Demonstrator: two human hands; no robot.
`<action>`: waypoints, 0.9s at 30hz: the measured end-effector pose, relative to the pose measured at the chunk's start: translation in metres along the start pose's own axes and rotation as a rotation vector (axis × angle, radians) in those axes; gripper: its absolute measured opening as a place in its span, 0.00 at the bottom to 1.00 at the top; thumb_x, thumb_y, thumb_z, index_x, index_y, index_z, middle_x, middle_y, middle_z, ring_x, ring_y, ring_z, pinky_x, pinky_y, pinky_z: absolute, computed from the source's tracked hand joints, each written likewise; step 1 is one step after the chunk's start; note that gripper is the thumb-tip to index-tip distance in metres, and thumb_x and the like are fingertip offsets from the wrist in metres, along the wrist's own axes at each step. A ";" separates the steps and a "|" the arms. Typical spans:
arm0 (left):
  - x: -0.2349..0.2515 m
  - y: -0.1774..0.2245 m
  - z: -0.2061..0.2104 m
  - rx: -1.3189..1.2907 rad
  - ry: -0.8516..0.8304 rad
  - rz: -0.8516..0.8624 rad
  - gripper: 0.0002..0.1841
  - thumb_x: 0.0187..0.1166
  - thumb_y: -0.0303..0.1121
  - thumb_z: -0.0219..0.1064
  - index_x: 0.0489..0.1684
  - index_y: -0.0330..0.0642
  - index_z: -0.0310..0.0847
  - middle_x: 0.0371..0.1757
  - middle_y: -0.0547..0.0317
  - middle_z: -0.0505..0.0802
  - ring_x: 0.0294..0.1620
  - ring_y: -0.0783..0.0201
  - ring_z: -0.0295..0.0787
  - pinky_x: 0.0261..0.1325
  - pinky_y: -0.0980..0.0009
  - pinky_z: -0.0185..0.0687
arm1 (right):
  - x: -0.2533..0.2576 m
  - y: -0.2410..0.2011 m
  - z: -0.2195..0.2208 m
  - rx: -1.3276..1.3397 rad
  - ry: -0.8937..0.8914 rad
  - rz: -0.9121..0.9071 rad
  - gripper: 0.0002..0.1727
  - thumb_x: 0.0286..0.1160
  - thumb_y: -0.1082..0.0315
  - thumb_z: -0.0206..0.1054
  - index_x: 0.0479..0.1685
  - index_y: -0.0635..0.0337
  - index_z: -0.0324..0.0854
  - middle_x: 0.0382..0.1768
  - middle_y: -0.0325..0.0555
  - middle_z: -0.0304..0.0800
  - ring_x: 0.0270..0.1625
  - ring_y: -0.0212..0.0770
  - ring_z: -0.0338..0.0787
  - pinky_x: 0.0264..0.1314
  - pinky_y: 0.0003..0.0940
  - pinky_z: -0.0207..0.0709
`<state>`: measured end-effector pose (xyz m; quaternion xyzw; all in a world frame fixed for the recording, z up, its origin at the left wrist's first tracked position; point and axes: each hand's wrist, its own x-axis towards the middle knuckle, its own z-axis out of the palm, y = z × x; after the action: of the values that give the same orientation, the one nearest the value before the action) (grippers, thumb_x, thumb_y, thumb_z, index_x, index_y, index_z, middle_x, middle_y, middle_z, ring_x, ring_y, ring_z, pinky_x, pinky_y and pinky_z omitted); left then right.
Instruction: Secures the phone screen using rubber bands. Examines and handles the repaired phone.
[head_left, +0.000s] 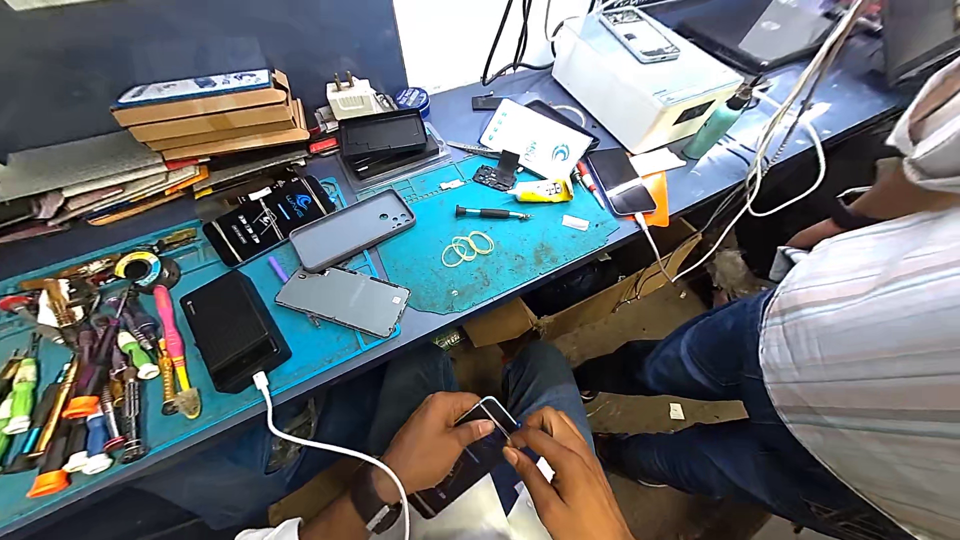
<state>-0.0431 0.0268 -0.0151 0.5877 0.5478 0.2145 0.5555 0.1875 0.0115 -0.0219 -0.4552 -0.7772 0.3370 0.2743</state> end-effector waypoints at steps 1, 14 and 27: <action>0.000 0.001 0.003 -0.030 0.006 0.008 0.13 0.85 0.45 0.64 0.43 0.46 0.90 0.36 0.64 0.93 0.40 0.70 0.89 0.49 0.66 0.85 | 0.001 0.000 0.002 -0.031 0.053 0.010 0.17 0.84 0.49 0.61 0.41 0.44 0.93 0.38 0.35 0.84 0.48 0.34 0.83 0.47 0.32 0.79; -0.019 0.010 0.019 -1.164 0.487 0.081 0.21 0.76 0.17 0.65 0.69 0.30 0.69 0.55 0.36 0.91 0.51 0.47 0.95 0.54 0.51 0.94 | 0.013 -0.021 -0.001 0.674 0.095 0.310 0.17 0.58 0.81 0.79 0.49 0.69 0.88 0.35 0.47 0.97 0.35 0.39 0.95 0.38 0.35 0.92; -0.017 -0.006 0.020 -0.987 0.359 0.018 0.19 0.65 0.23 0.76 0.56 0.30 0.86 0.50 0.42 0.94 0.50 0.53 0.94 0.56 0.57 0.93 | 0.223 0.002 -0.055 -0.283 0.152 -0.200 0.10 0.72 0.60 0.76 0.48 0.51 0.93 0.38 0.41 0.91 0.38 0.42 0.90 0.41 0.48 0.85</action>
<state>-0.0339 0.0020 -0.0198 0.2148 0.4629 0.5491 0.6619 0.1323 0.2267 0.0375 -0.4339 -0.8352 0.1604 0.2974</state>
